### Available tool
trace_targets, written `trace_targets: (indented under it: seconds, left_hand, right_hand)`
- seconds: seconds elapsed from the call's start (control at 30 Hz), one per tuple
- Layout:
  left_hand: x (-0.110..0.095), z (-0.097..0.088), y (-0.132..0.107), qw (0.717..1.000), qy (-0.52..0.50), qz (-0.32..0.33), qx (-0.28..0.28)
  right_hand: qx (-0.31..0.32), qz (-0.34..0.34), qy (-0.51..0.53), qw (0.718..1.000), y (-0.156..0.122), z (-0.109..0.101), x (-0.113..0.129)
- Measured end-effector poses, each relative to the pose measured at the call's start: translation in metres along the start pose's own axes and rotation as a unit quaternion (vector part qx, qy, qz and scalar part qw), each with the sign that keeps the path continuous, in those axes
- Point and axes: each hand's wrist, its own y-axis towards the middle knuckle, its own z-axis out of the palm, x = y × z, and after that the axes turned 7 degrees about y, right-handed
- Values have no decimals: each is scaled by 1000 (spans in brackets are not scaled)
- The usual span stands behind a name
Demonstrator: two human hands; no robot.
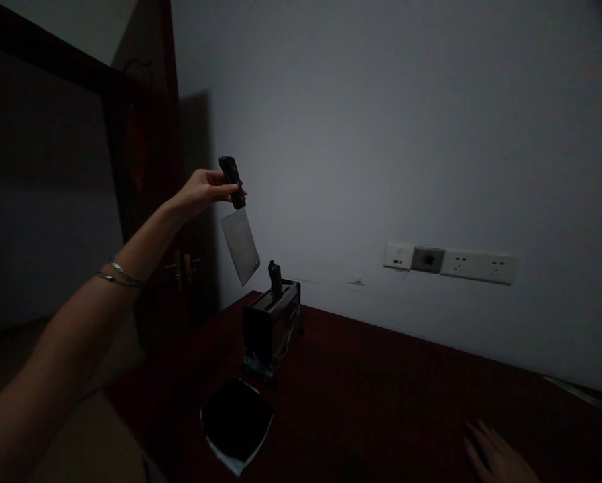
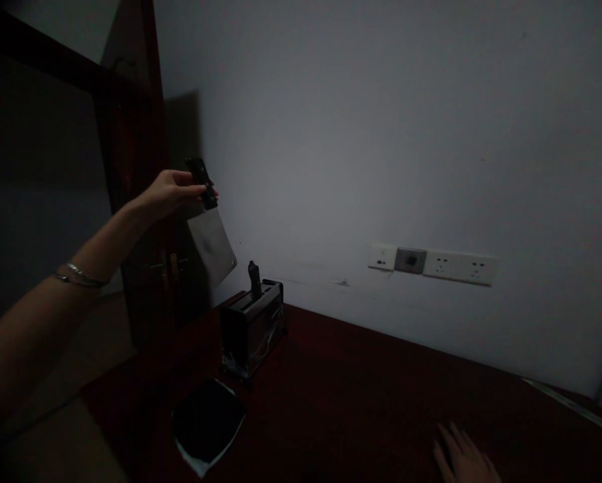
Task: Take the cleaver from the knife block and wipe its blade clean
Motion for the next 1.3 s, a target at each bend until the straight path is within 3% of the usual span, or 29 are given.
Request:
trace_targets:
  seconds: [0.13, 0.23, 0.33, 0.4, 0.47, 0.63, 0.77, 0.87, 0.93, 1.13, 1.3]
  left_hand:
    - [-28, -6, -25, 999, 19, 27, 20]
    - [-46, 4, -48, 999, 4, 37, 35]
    - [-58, 26, -71, 998, -25, 25, 51]
    - [-62, 47, -84, 996, -51, 15, 76]
    - [-65, 72, -95, 990, -84, 1, 112]
    - [-66, 144, -116, 974, -134, -20, 183]
    - [-64, 201, -132, 963, -172, -1, 206]
    - [-66, 238, -143, 956, -190, 18, 222]
    - [-68, 258, -148, 956, -188, 24, 225]
    - [-74, 303, -163, 952, -205, 6, 229]
    - [-76, 321, -177, 953, -212, 24, 214]
  right_hand:
    - [-25, 17, 7, 1000, 1, 1, 4]
    - [-31, 40, 45, 998, 2, -5, 9]
    - [-20, 86, 152, 984, 6, -30, 29]
    - [-30, 136, 247, 959, 8, -58, 53]
    - [-17, 154, 370, 916, 8, -91, 86]
    - [73, 218, 604, 763, -4, -173, 179]
    - [162, 204, 701, 663, -14, -207, 229]
    - [220, 215, 734, 606, -14, -211, 245]
    - [245, 216, 745, 582, -11, -207, 249]
    - [274, 232, 758, 545, -1, -189, 245]
    - [240, 268, 775, 519, 1, -181, 238]
